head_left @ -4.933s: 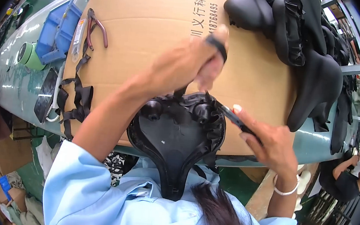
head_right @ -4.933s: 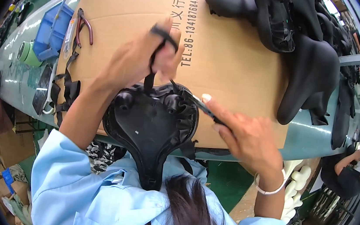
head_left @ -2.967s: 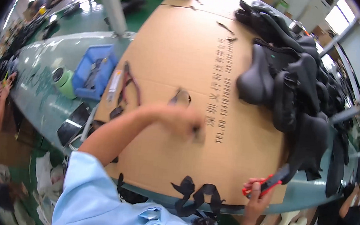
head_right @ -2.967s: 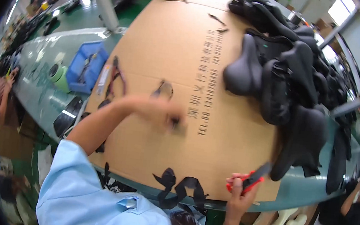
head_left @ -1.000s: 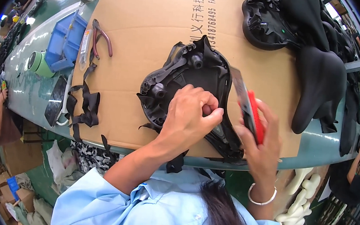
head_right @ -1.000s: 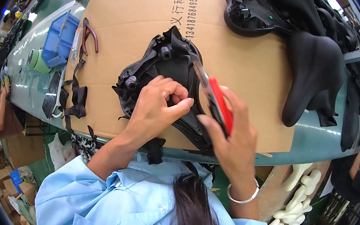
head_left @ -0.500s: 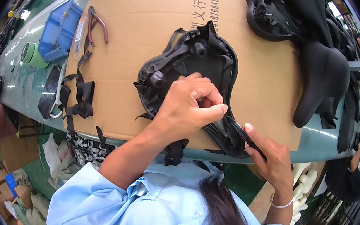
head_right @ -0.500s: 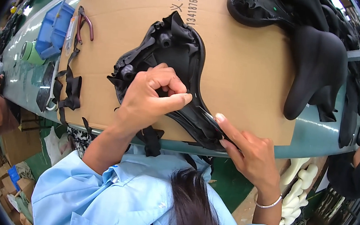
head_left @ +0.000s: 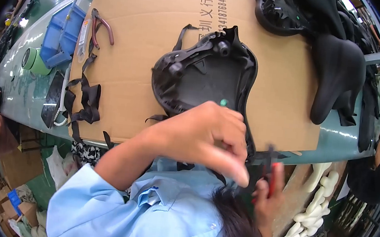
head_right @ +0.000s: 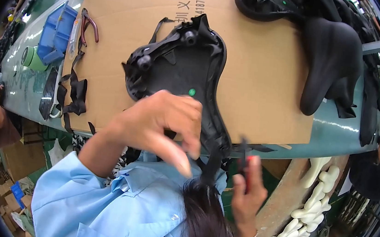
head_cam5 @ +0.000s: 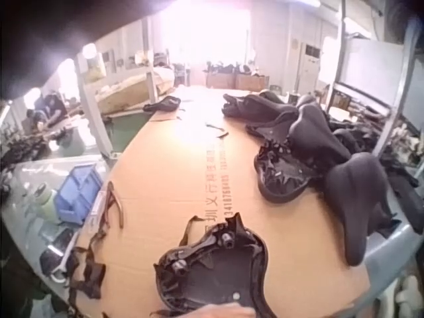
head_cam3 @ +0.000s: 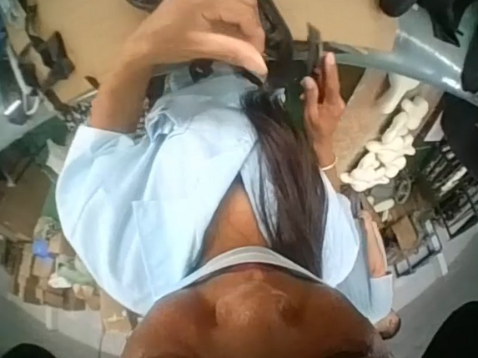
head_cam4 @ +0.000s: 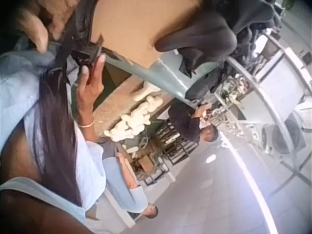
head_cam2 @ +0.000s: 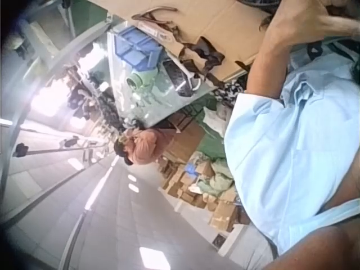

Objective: Trim excess material from the edges of bicycle seats using a utility knife.

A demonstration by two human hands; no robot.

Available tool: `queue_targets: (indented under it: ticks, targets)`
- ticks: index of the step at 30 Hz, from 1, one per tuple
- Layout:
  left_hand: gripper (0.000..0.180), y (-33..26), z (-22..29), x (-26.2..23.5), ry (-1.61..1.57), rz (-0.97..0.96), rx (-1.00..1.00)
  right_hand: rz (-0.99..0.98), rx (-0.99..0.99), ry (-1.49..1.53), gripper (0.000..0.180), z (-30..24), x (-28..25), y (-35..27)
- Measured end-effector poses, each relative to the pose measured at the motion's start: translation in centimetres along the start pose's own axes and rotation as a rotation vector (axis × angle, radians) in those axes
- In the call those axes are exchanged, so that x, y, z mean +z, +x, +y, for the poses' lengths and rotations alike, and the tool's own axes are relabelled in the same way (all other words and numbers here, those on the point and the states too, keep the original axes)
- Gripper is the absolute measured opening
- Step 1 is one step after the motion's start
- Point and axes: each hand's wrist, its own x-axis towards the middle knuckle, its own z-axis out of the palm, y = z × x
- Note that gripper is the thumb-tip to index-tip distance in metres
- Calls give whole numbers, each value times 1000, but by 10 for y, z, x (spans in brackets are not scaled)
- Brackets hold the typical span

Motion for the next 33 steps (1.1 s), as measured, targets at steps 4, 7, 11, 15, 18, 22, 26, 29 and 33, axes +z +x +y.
queue_targets:
  ticks: [4,7,11,15,18,22,26,29,33]
  targets:
    - [20,-12,9,-14,997,122,-63,85,-226,-26,50,5,3,14]
    - [13,-10,1,-18,798,79,-174,-140,-564,-228,57,-14,2,35]
    - [11,-10,-4,-17,841,139,-225,-226,-580,-423,57,-35,4,46]
    - [7,-7,-7,-17,783,198,-216,-176,-665,-656,60,-45,10,61]
    - [8,-8,-7,-16,774,210,-241,-285,-642,-744,61,-56,2,59]
    - [7,-9,-1,-16,736,232,-341,-375,-656,-887,62,-53,-38,64]
    - [9,9,-3,3,793,228,-477,-279,-460,-572,59,-33,-52,67]
    - [15,37,-10,-2,684,15,-552,-113,89,364,57,-43,-19,56]
    - [19,44,-25,-16,428,172,-546,-375,398,634,55,-50,2,52]
